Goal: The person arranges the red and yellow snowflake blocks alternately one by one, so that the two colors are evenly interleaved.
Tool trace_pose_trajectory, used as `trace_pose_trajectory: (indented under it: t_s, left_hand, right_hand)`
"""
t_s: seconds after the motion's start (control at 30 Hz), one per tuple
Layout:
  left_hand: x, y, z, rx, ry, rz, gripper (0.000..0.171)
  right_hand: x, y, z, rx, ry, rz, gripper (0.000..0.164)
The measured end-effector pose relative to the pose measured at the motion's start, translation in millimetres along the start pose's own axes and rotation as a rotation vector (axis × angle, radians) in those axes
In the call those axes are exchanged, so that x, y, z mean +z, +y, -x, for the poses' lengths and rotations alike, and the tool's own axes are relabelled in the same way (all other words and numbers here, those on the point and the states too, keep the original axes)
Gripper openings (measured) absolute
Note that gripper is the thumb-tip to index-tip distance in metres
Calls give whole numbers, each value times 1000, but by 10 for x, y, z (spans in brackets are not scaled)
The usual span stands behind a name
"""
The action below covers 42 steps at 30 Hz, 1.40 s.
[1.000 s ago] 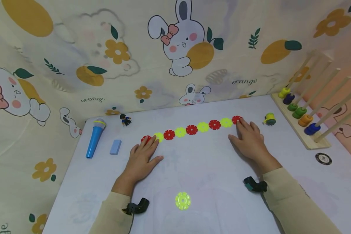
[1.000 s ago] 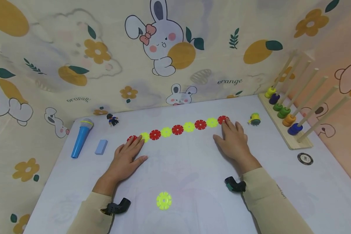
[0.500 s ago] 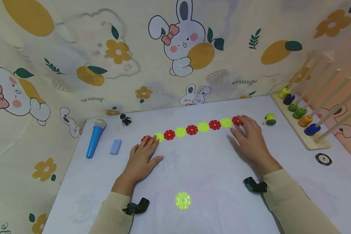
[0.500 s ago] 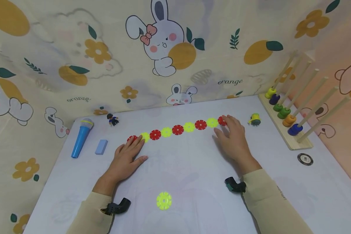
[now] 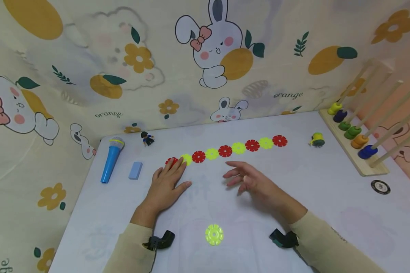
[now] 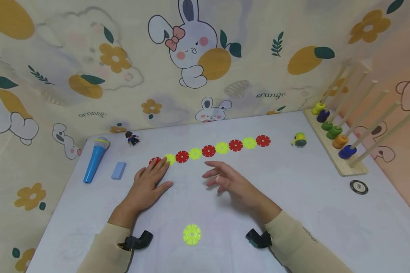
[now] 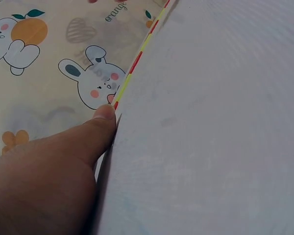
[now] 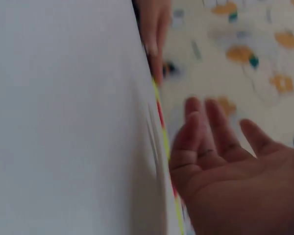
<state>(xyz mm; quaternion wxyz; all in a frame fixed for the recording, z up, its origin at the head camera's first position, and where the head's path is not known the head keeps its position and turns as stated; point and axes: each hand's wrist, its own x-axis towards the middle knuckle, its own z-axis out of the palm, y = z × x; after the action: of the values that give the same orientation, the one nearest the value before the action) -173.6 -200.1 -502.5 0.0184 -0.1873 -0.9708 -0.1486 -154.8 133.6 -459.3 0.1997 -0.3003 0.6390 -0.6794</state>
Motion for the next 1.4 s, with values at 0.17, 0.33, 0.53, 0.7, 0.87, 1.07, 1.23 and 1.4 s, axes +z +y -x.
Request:
trace_pose_trajectory:
  t_s: [0.17, 0.33, 0.53, 0.7, 0.87, 1.07, 1.23, 1.4]
  left_hand:
    - [-4, 6, -10, 1, -4, -7, 75]
    - [-9, 17, -12, 0, -5, -13, 75]
    - [-9, 27, -4, -12, -2, -17, 75]
    - [-13, 33, 2, -13, -4, -16, 74]
    - [-12, 30, 7, -15, -1, -20, 74]
    - [-5, 19, -1, -5, 8, -19, 73]
    - [-1, 11, 0, -1, 15, -7, 74]
    - [0, 14, 1, -4, 6, -6, 74]
  right_hand:
    - [351, 45, 18, 129, -205, 172, 74]
    - [551, 73, 80, 122, -355, 560, 72]
    - [626, 82, 97, 108, -389, 774, 39]
    - [667, 84, 102, 80, -400, 801, 47]
    - [721, 39, 97, 52, -422, 785, 27]
    - [807, 8, 126, 30, -490, 764, 40]
    - [936, -2, 154, -43, -519, 835, 40]
    - [965, 0, 143, 5, -520, 763, 32]
